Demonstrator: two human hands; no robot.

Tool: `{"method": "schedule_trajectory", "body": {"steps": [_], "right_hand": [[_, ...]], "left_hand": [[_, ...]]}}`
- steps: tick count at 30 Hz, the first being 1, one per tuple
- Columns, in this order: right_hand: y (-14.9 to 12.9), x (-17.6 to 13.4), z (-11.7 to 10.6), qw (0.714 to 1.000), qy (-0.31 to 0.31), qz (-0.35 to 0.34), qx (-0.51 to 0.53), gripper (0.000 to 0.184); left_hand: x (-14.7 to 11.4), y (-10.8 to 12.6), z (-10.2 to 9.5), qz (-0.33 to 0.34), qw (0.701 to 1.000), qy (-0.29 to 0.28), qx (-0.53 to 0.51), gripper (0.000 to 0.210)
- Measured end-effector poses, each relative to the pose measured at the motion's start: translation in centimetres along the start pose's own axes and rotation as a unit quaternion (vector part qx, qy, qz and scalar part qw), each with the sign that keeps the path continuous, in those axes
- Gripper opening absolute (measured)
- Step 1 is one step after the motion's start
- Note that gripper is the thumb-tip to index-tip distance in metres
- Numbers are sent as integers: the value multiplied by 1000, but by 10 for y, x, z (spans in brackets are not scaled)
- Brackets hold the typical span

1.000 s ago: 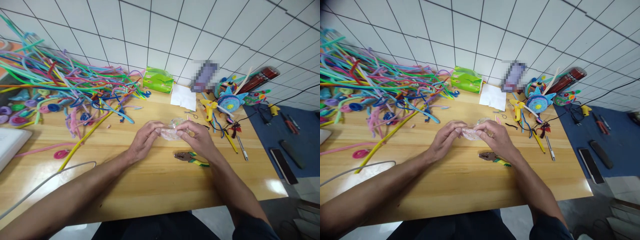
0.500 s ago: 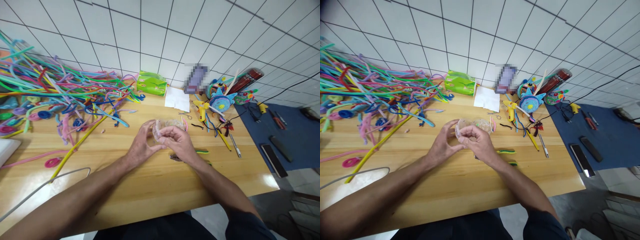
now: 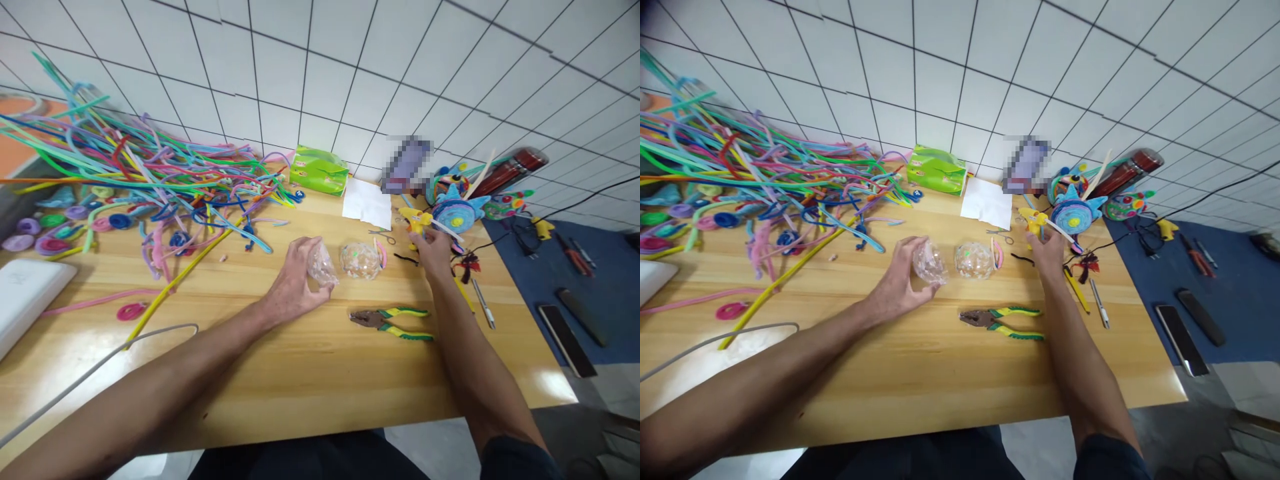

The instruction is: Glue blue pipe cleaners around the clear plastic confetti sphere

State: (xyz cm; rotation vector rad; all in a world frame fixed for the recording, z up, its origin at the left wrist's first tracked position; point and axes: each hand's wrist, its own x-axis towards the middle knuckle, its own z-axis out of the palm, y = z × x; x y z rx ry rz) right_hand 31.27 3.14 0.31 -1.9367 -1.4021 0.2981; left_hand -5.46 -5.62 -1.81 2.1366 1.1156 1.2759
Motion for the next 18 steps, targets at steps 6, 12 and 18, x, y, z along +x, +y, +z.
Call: {"method": "schedule_trajectory", "body": {"steps": [6,12,18], "right_hand": [[-19,17,12,999,6,34,-5,30],[-62,-18,-13,974,-149,-51,162,30],[-112,-73,-33,875,-396,-109,257,43]], "left_hand": [[-3,-5,2,18,998,-53,-33,101],[-4,-9,4,-31,998,-38,-47,100],[-6,-16,8,-60,997,-18,-49,107]]}}
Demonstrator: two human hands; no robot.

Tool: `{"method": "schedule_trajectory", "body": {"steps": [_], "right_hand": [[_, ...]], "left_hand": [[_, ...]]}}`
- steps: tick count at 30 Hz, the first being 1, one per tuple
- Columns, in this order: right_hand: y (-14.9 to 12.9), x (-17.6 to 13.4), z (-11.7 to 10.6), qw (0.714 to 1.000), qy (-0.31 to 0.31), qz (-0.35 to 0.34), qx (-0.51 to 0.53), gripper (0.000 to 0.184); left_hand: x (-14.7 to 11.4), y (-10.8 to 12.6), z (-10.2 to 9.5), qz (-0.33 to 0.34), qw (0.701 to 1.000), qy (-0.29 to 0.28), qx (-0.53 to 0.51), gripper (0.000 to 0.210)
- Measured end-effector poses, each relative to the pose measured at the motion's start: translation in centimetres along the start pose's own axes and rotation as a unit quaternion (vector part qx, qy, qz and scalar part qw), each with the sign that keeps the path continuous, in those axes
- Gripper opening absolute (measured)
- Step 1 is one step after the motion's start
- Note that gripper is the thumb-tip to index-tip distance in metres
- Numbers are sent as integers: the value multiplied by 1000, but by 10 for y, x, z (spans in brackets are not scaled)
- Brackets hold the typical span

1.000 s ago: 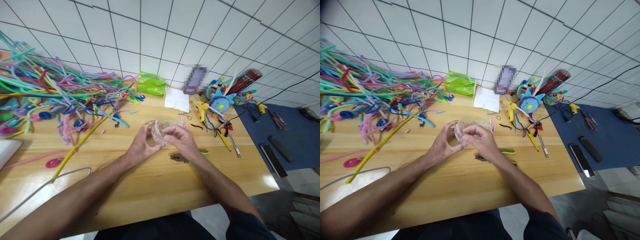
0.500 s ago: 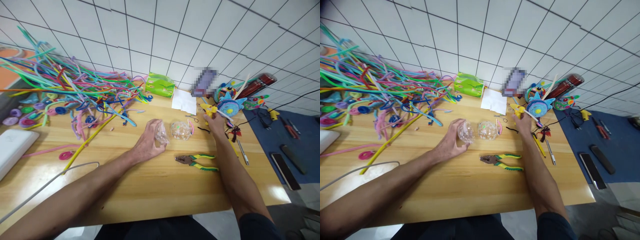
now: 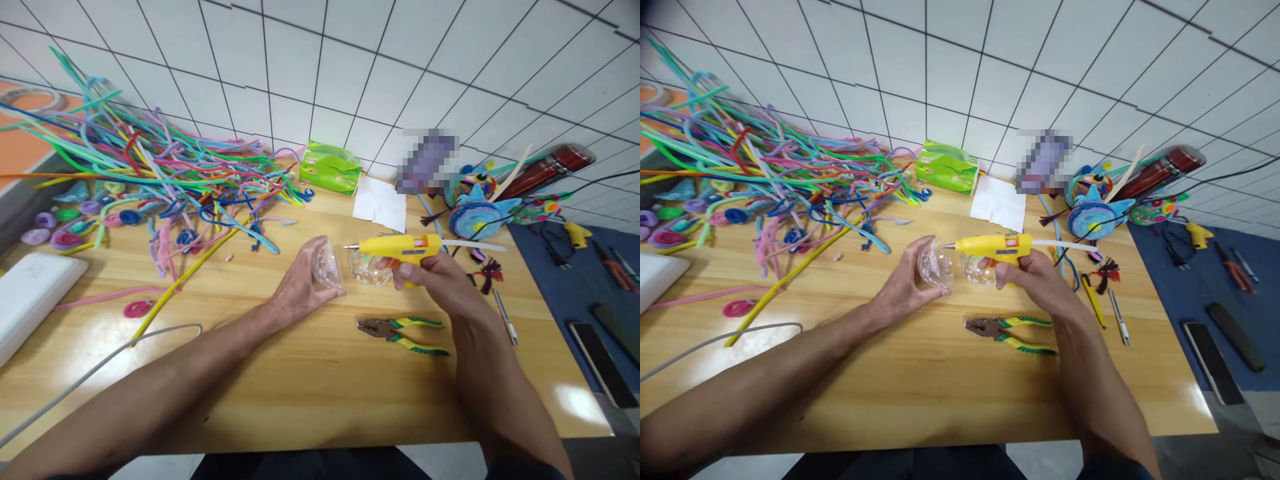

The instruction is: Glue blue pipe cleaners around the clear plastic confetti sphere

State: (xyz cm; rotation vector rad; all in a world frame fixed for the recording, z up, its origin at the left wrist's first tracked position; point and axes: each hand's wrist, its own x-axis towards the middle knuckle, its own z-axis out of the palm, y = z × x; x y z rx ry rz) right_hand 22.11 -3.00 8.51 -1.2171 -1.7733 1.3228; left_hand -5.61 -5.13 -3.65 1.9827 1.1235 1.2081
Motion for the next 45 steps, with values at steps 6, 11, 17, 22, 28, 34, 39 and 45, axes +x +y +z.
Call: {"method": "schedule_trajectory", "body": {"steps": [6,11,17,22,28,34,39,45], "right_hand": [[-1,2,8,999,-9,19,-40,53],[-2,4,10,998,-20,56,-30,55],[-2,3,11,996,-21,68,-48,57],[1,0,6,993,-19,72,-93,58],[-2,-1,5,991,-43,78,-103,58],[-1,-2,7,990,-41,76,-115,60],[-2,-1,11,989,4,75,-126,60],[-3,2,13,990,14,78,-120,61]], "left_hand": [[1,0,-1,23,1000,-11,-4,106],[2,1,-2,29,999,-11,-6,106],[2,3,-3,21,1000,-19,-9,104],[3,1,-4,29,999,-20,-10,103],[3,-1,-4,21,999,-17,-16,103],[4,-4,-4,4,1000,-14,-19,104],[4,-3,-5,10,1000,-17,-24,102],[5,0,-7,7,999,-28,-25,101]]}}
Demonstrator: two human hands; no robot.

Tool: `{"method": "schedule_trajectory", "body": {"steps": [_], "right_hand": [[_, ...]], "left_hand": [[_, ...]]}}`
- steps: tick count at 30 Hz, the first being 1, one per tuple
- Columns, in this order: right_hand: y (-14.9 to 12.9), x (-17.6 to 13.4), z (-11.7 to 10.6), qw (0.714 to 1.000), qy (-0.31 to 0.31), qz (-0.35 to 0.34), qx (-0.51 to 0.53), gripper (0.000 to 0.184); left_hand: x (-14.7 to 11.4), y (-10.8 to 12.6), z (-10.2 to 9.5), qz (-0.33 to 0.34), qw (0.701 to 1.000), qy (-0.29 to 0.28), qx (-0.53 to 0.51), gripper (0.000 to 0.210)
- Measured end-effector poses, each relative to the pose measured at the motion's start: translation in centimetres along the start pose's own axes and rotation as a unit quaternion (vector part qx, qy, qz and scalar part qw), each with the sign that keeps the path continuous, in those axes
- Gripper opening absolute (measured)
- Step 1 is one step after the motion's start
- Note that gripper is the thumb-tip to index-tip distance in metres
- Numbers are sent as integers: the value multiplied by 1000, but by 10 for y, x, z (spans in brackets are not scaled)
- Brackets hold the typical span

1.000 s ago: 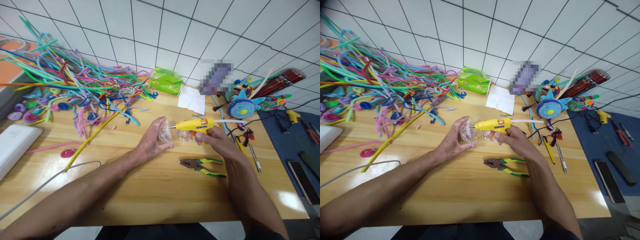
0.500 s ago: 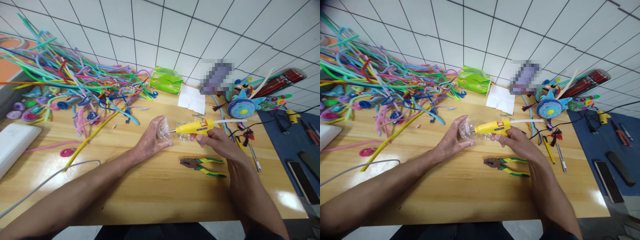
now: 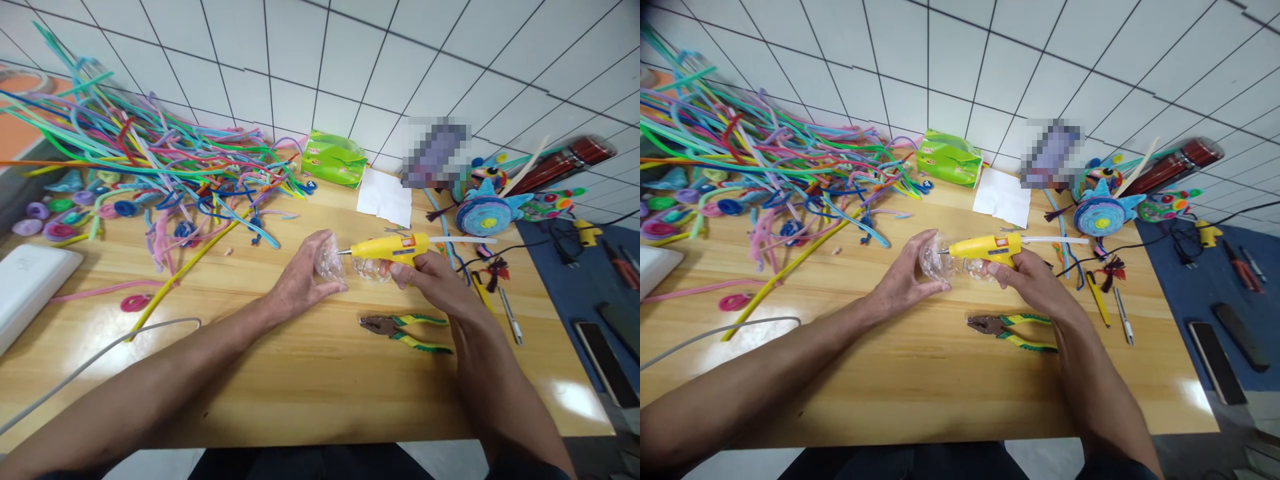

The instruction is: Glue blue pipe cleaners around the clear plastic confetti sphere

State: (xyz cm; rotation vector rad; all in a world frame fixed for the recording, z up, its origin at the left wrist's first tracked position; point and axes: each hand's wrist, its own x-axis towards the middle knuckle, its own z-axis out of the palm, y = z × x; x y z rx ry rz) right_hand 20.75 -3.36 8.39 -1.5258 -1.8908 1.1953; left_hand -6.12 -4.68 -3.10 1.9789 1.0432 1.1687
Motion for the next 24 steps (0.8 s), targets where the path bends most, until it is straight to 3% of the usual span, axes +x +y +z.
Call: {"method": "schedule_trajectory", "body": {"steps": [7,15,21,24], "right_hand": [[4,-3,-7,998,-52,18,-23,63],[4,3,-1,1000,-22,13,12,63],[8,0,-6,998,-62,23,11,61],[8,2,-5,999,-46,20,4,62]], "left_hand": [[0,-5,1,-22,1000,5,-9,103],[1,-6,1,-14,1000,3,-13,102],[2,-6,2,-20,1000,6,-23,103],[2,-4,1,-24,999,1,-22,102]]}}
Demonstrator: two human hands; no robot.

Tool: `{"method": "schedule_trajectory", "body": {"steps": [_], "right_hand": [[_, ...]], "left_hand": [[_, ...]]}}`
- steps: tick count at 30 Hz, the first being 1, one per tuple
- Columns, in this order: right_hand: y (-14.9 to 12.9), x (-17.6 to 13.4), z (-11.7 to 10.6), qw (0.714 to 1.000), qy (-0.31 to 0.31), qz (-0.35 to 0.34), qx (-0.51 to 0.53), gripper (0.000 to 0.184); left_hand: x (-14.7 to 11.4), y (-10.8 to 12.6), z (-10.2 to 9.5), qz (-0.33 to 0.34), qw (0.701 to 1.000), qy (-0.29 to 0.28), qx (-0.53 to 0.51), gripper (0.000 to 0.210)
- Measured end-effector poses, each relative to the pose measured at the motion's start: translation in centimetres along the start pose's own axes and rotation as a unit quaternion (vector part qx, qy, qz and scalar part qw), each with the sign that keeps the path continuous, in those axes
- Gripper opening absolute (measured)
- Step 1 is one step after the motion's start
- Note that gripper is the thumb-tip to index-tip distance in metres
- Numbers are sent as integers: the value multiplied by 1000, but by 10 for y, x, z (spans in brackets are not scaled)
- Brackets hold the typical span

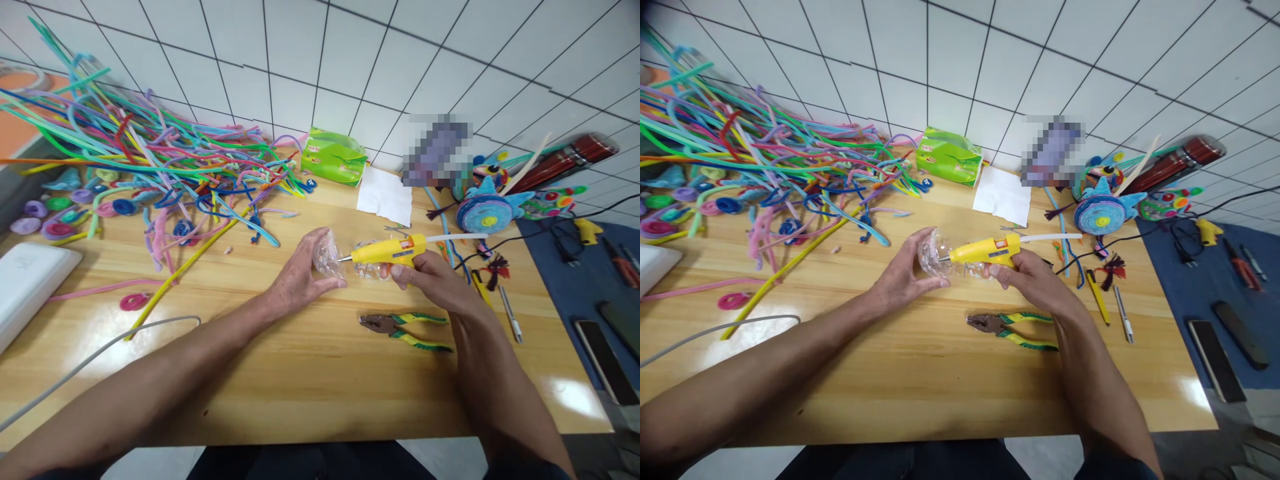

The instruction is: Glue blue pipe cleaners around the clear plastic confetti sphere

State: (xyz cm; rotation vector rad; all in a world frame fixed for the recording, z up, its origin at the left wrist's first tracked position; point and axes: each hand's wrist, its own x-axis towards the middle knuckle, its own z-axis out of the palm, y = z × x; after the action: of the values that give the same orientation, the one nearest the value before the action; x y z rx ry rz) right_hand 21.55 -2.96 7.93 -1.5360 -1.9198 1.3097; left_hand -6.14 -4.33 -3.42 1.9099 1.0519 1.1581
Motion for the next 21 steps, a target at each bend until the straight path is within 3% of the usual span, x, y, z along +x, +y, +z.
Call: {"method": "schedule_trajectory", "body": {"steps": [4,11,21], "right_hand": [[-4,5,5,1000,22,-10,19,63],[-1,-2,0,1000,-12,7,12,63],[-2,7,6,998,44,-40,31,61]], "left_hand": [[0,2,-1,1,1000,-7,-3,100],[0,1,0,-9,1000,-4,-5,103],[-1,1,0,48,998,-13,28,104]]}}
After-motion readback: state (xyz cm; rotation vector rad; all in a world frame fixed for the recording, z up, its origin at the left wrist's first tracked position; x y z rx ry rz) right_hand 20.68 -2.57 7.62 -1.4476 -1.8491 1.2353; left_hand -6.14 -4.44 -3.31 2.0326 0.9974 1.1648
